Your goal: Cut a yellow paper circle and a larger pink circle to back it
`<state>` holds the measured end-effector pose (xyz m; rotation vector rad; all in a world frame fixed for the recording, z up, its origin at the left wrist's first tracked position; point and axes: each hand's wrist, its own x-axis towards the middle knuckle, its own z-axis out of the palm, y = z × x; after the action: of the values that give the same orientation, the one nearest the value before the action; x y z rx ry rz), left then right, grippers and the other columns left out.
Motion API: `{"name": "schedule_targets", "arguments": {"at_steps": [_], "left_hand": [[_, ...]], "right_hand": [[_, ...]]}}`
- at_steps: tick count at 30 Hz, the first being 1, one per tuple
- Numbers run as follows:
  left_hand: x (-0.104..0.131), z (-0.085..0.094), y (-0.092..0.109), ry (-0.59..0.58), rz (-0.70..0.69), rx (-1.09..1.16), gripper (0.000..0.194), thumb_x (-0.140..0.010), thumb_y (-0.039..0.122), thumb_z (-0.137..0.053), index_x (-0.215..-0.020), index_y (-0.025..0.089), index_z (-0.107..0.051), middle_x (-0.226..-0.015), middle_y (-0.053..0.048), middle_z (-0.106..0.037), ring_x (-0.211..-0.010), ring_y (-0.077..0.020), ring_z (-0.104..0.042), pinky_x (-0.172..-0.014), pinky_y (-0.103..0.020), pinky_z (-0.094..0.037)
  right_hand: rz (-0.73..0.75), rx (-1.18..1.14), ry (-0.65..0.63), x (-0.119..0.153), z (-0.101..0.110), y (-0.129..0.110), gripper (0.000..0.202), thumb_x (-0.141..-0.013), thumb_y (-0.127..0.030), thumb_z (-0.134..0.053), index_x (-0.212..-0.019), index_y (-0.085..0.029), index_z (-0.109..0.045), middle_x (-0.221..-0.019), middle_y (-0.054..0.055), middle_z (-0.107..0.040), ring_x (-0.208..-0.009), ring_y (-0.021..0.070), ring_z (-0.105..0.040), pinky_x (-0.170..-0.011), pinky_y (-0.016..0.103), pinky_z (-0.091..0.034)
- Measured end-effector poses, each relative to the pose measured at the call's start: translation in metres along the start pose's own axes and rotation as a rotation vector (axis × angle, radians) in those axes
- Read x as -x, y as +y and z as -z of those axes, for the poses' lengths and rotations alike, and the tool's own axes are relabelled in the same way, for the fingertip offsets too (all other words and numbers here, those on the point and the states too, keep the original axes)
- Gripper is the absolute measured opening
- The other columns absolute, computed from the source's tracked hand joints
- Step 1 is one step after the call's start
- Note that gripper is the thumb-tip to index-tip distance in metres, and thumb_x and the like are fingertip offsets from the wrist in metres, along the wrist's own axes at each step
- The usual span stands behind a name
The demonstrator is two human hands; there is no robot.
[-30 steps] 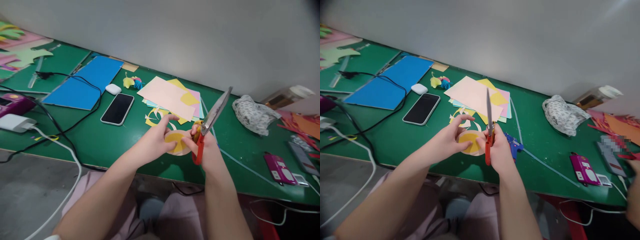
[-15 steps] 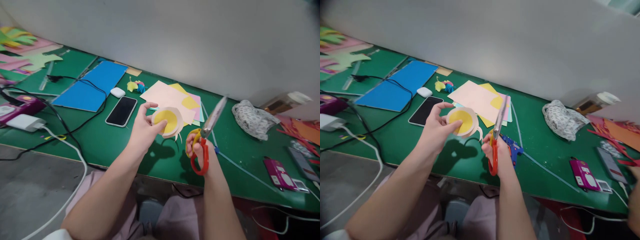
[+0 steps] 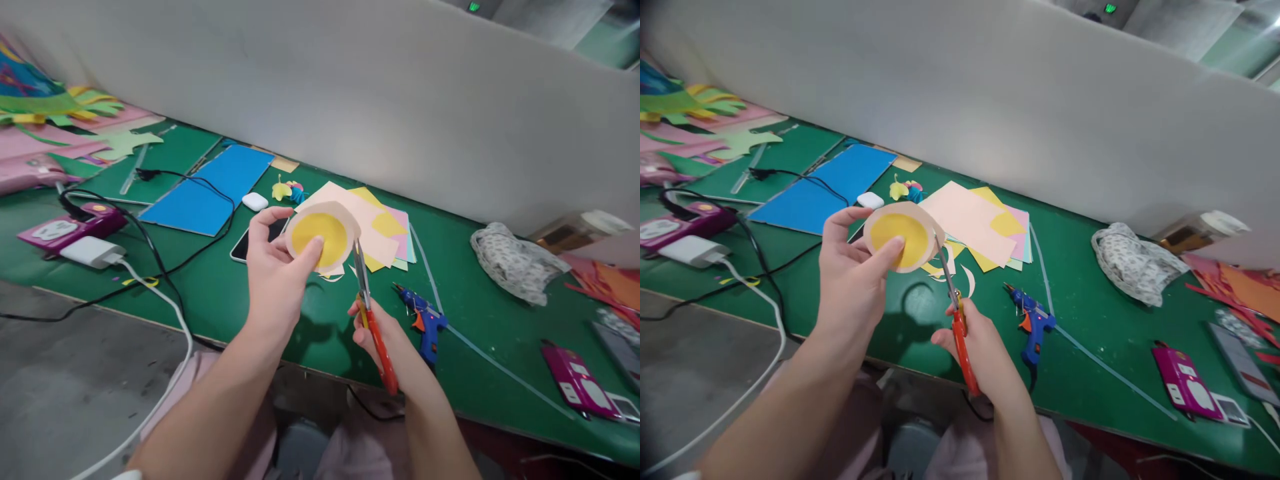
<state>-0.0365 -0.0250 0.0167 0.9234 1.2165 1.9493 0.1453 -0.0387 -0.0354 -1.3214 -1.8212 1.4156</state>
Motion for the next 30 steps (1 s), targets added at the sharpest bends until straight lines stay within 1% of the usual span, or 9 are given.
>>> {"name": "schedule_targets", "arguments": {"at_steps": [3, 6, 10, 15, 18, 23, 30], "left_hand": [[0.009, -0.006, -0.004, 0.002, -0.059, -0.051, 0.043, -0.076, 0.026, -0.071, -0.108, 0.025, -0.044, -0.082, 0.002, -0.061, -0.068, -0.0121, -0.064, -0.063, -0.024, -0.053], [0.015, -0.012, -0.009, 0.007, -0.098, -0.061, 0.041, -0.078, 0.025, -0.070, -0.108, 0.025, -0.043, -0.087, 0.001, -0.060, -0.073, -0.0128, -0.065, -0.065, -0.025, -0.054], [0.018, -0.016, -0.012, 0.003, -0.081, -0.036, 0.038, -0.078, 0.023, -0.070, -0.106, 0.025, -0.043, -0.088, 0.001, -0.060, -0.075, -0.0125, -0.065, -0.067, -0.025, -0.054], [0.017, -0.017, -0.013, 0.030, -0.072, -0.044, 0.037, -0.078, 0.021, -0.069, -0.103, 0.025, -0.044, -0.091, 0.000, -0.059, -0.077, -0.0126, -0.064, -0.067, -0.024, -0.054], [0.016, -0.018, -0.015, 0.046, -0.097, 0.013, 0.036, -0.076, 0.018, -0.070, -0.102, 0.023, -0.045, -0.091, 0.001, -0.059, -0.076, -0.0107, -0.064, -0.067, -0.022, -0.054], [0.013, -0.020, -0.024, 0.094, -0.169, 0.085, 0.040, -0.069, 0.016, -0.075, -0.099, 0.021, -0.048, -0.084, 0.003, -0.060, -0.070, -0.0097, -0.063, -0.060, -0.020, -0.052], [0.013, -0.023, -0.025, 0.080, -0.122, 0.121, 0.041, -0.068, 0.017, -0.075, -0.098, 0.021, -0.047, -0.080, 0.003, -0.061, -0.068, -0.0108, -0.065, -0.059, -0.020, -0.052]], "right_hand": [[0.020, -0.010, 0.019, -0.002, -0.002, 0.003, 0.045, -0.079, -0.064, -0.058, -0.095, -0.023, -0.052, -0.065, -0.004, -0.052, -0.054, 0.0137, -0.043, -0.053, 0.026, -0.037], [0.008, -0.040, 0.027, -0.005, -0.006, 0.006, 0.049, -0.077, -0.069, -0.057, -0.093, -0.024, -0.051, -0.062, -0.004, -0.049, -0.053, 0.0135, -0.043, -0.054, 0.026, -0.039], [-0.014, -0.055, 0.045, -0.005, -0.010, 0.006, 0.053, -0.074, -0.074, -0.056, -0.092, -0.024, -0.050, -0.065, -0.003, -0.052, -0.054, 0.0140, -0.045, -0.056, 0.027, -0.042], [0.000, -0.095, 0.042, -0.005, -0.013, 0.005, 0.058, -0.074, -0.079, -0.050, -0.093, -0.024, -0.050, -0.069, 0.000, -0.057, -0.057, 0.0146, -0.045, -0.057, 0.028, -0.043], [-0.008, -0.107, 0.048, -0.005, -0.015, 0.007, 0.058, -0.074, -0.078, -0.051, -0.093, -0.024, -0.050, -0.069, -0.001, -0.057, -0.055, 0.0136, -0.044, -0.057, 0.027, -0.043], [-0.007, -0.130, 0.082, -0.007, -0.019, 0.009, 0.054, -0.074, -0.075, -0.055, -0.091, -0.023, -0.051, -0.067, -0.002, -0.058, -0.053, 0.0124, -0.045, -0.054, 0.026, -0.042], [-0.002, -0.152, 0.094, -0.009, -0.021, 0.010, 0.056, -0.073, -0.077, -0.054, -0.089, -0.024, -0.050, -0.065, -0.002, -0.056, -0.052, 0.0128, -0.046, -0.052, 0.025, -0.042]]}}
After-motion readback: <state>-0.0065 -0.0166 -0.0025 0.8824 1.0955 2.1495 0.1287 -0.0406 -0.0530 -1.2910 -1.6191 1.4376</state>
